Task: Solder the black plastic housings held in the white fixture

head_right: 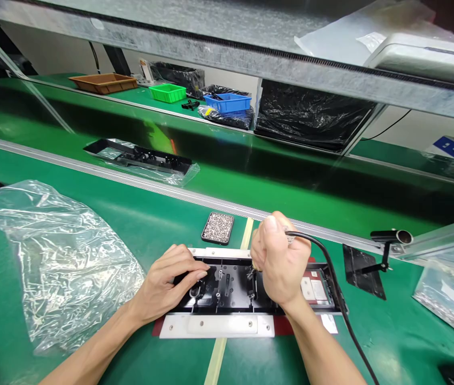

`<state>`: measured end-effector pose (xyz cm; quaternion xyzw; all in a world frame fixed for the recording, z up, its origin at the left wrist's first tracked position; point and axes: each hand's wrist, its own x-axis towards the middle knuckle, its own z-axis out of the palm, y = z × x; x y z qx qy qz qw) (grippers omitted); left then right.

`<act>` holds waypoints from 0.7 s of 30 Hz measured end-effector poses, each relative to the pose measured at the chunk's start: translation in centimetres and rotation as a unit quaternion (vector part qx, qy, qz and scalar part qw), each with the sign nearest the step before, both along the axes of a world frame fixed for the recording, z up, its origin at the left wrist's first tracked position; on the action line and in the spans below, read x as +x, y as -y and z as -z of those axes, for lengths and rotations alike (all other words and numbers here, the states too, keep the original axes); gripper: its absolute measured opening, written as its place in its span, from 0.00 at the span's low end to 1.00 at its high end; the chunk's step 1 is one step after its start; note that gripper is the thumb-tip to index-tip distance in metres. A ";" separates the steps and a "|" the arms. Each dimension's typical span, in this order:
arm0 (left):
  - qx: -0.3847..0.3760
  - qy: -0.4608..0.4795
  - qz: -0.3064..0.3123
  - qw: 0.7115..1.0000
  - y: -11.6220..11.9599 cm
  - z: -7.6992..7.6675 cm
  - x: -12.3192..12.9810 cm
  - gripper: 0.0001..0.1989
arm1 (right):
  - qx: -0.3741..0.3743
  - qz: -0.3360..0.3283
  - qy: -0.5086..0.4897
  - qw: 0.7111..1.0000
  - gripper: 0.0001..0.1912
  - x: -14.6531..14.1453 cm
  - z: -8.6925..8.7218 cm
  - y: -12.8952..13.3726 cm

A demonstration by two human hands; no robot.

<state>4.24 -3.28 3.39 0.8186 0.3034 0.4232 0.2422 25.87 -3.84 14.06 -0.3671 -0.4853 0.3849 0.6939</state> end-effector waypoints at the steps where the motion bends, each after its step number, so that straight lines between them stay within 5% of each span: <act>1: -0.002 -0.002 -0.001 1.000 0.0 0.0 0.0 0.06 | -0.003 0.001 -0.002 1.000 0.26 0.1 0.0 0.0; 21: -0.004 -0.005 -0.005 1.000 -0.3 -0.2 0.9 0.06 | -0.001 -0.001 -0.001 1.000 0.25 0.9 0.2 -0.2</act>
